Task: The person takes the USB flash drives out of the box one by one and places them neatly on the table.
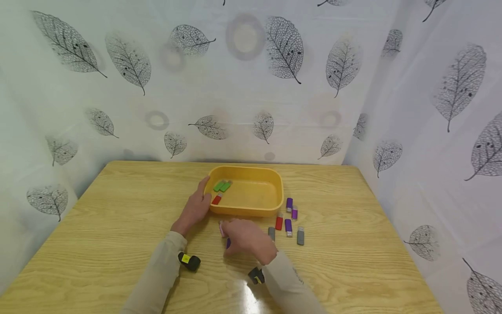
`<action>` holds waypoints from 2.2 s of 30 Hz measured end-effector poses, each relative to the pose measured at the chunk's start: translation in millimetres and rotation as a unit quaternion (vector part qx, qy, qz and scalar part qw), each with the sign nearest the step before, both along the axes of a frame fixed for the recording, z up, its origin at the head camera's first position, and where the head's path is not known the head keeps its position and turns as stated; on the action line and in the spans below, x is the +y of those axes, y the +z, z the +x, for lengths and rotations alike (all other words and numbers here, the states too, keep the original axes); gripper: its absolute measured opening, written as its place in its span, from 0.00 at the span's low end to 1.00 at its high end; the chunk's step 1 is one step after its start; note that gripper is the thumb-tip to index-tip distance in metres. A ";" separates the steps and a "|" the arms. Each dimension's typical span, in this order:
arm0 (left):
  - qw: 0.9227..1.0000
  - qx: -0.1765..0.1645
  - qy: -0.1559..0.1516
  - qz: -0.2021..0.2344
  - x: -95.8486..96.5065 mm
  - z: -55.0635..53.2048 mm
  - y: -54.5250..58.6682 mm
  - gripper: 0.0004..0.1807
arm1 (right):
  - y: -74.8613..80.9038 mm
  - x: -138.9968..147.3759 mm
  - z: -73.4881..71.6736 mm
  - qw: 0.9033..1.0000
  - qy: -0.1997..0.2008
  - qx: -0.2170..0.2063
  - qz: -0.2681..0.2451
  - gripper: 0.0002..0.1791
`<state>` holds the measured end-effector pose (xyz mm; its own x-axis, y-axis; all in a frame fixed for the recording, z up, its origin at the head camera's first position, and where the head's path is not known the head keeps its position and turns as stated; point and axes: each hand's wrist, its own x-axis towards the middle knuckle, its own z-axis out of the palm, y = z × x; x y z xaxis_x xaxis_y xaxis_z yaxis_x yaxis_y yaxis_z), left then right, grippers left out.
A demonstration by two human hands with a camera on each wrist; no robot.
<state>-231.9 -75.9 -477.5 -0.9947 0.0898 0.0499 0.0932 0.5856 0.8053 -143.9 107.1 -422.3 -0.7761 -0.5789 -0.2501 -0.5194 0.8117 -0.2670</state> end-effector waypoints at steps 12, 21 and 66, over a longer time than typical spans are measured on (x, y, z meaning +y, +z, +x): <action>1.000 0.003 -0.003 -0.002 1.6 1.6 -3.0 0.33 | -2.5 -6.9 9.8 0.998 0.042 0.031 0.025 0.43; 1.000 0.013 -0.011 -0.003 -1.9 -0.3 -1.8 0.33 | 1.7 14.6 18.7 1.000 0.007 0.012 -0.009 0.21; 1.000 -0.007 -0.009 0.010 -0.1 1.3 -1.7 0.33 | -13.0 38.0 22.3 0.999 -0.041 0.023 0.022 0.29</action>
<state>-230.6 -75.9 -479.2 -0.9936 0.1068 0.0380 0.0923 0.5672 0.8184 -121.7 145.0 -435.3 -0.8322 -0.5016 -0.2362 -0.4612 0.8627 -0.2074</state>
